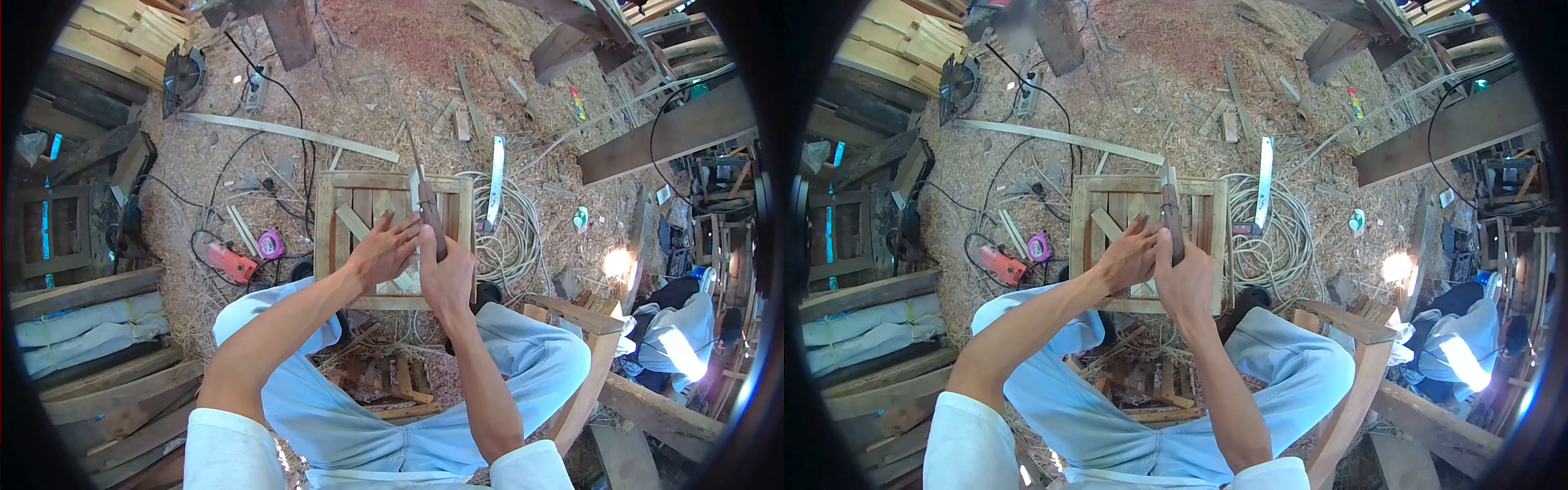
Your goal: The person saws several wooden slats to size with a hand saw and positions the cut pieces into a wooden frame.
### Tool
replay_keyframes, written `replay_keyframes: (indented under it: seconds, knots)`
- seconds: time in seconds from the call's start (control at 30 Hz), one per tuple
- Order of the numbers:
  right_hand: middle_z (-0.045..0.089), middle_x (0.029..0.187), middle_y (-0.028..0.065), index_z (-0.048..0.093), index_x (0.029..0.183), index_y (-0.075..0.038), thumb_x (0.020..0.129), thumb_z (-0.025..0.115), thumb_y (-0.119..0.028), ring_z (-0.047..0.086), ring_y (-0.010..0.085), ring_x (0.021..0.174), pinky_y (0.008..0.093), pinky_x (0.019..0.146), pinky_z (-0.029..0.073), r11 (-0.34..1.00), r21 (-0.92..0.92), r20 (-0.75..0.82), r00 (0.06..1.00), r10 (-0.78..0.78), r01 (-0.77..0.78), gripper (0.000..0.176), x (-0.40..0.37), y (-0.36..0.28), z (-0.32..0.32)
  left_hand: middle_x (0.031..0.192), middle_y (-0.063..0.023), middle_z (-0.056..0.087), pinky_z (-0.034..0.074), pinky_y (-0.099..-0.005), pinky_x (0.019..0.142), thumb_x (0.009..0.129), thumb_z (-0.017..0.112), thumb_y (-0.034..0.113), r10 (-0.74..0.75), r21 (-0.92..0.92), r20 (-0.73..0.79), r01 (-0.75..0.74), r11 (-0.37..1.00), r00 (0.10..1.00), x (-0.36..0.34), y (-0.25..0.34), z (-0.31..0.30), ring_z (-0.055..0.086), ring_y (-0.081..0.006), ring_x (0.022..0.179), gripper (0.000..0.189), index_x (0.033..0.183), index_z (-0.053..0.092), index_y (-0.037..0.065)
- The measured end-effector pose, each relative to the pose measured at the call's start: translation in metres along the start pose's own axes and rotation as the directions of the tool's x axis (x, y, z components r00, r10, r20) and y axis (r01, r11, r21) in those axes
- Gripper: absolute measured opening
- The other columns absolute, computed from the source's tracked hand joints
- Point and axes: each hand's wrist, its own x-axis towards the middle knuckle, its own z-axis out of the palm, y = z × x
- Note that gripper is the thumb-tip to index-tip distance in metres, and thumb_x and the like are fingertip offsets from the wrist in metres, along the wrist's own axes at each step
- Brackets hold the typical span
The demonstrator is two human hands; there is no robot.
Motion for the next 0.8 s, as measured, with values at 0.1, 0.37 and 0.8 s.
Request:
replay_keyframes:
  seconds: [0.1, 0.37, 0.8]
  knots:
    - [0.043, 0.050, 0.0112, 0.062, 0.075, 0.007, 0.095, 0.056, -0.031, 0.040, 0.0168, 0.046, 0.0360, 0.048, 0.036, 0.998, 0.055, -0.017, 1.000, 0.013, -0.012, 0.043, -0.025, 0.012, -0.004, 0.145, -0.0062, 0.045, 0.026, -0.0566, 0.112, 0.094, 0.053, 0.033, -0.016, 0.001, 0.071, 0.016, 1.000, 0.997, -0.001, 0.002, 0.001, 0.031, -0.0194, 0.141, 0.048, 0.134, 0.050, 0.007]
    - [0.038, 0.049, 0.0057, 0.060, 0.073, 0.006, 0.095, 0.057, -0.031, 0.037, 0.0103, 0.049, 0.0330, 0.047, 0.034, 0.997, 0.069, -0.025, 0.999, 0.021, -0.019, 0.043, -0.008, 0.047, 0.007, 0.143, -0.0096, 0.045, 0.030, -0.0504, 0.112, 0.089, 0.057, 0.029, -0.050, -0.061, -0.064, 0.046, 0.997, 0.997, -0.002, 0.005, 0.014, 0.032, -0.0236, 0.140, 0.049, 0.131, 0.050, 0.005]
    - [0.051, 0.053, 0.0217, 0.059, 0.070, 0.009, 0.094, 0.053, -0.036, 0.051, 0.0331, 0.048, 0.0429, 0.055, 0.042, 0.999, 0.039, -0.053, 0.998, 0.024, -0.022, 0.052, 0.083, 0.001, 0.023, 0.148, -0.0061, 0.042, 0.026, -0.0478, 0.115, 0.095, 0.048, 0.034, -0.087, 0.059, 0.142, 0.079, 0.995, 0.986, 0.005, 0.010, -0.008, 0.032, -0.0208, 0.140, 0.049, 0.136, 0.047, 0.006]
